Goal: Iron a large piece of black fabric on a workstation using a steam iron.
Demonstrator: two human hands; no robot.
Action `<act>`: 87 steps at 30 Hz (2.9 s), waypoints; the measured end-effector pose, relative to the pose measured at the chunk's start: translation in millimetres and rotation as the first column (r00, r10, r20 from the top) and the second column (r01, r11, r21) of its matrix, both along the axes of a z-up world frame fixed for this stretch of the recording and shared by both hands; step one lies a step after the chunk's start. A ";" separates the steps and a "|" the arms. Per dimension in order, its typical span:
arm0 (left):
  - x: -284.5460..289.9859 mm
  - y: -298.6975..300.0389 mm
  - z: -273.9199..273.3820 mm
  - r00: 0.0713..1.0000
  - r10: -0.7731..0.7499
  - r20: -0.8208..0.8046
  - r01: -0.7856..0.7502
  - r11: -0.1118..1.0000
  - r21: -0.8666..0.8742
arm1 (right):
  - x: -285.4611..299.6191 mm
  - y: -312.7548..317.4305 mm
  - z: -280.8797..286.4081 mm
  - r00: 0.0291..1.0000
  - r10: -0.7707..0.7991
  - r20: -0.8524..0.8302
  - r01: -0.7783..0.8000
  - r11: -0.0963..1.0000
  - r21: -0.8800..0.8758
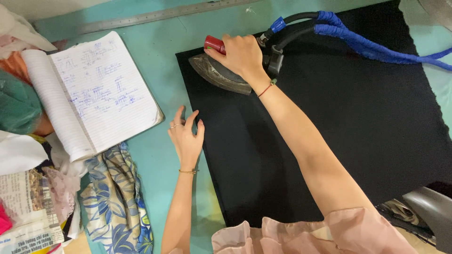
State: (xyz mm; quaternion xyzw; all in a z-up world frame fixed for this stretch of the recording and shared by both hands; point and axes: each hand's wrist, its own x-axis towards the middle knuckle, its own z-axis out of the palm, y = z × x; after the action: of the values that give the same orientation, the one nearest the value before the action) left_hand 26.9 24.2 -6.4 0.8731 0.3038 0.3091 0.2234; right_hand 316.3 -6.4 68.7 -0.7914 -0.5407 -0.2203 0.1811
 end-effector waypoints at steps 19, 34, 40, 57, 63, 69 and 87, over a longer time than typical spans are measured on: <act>0.6 1.5 -4.1 0.999 0.031 -0.037 -0.031 0.999 0.008 | -11.7 -21.6 6.9 0.998 0.058 -0.033 -0.061 0.990 -0.124; 0.4 0.7 -3.1 0.997 0.042 -0.062 -0.044 0.999 -0.031 | -19.1 -27.4 6.9 0.997 0.072 0.030 -0.070 0.996 -0.048; 0.7 0.7 -1.9 0.998 0.038 -0.053 -0.039 0.999 -0.022 | -5.9 -14.1 7.5 0.997 0.066 0.025 -0.065 0.997 -0.038; -0.7 0.9 -4.5 0.999 0.026 -0.033 -0.027 0.999 -0.047 | -3.4 -20.4 7.1 0.999 0.040 -0.004 -0.040 0.997 -0.063; -0.4 1.5 -6.8 0.999 0.027 -0.017 -0.026 0.999 0.027 | -15.3 -45.6 9.2 0.998 0.056 -0.011 -0.057 0.992 -0.113; -0.5 -0.5 -4.4 0.999 0.032 -0.019 -0.032 0.999 0.018 | -42.9 -92.8 17.5 0.997 0.073 -0.038 -0.080 0.972 -0.219; -0.6 1.7 -17.8 0.999 0.025 -0.043 -0.021 0.996 0.081 | -195.4 -313.8 35.4 0.971 0.174 -0.162 -0.226 0.885 -0.406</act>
State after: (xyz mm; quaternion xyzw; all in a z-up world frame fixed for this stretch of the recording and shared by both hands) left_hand 26.4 26.0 -24.3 0.8845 0.3058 0.3042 0.1776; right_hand 120.9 -320.1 104.2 -0.7634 -0.6424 -0.0303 0.0599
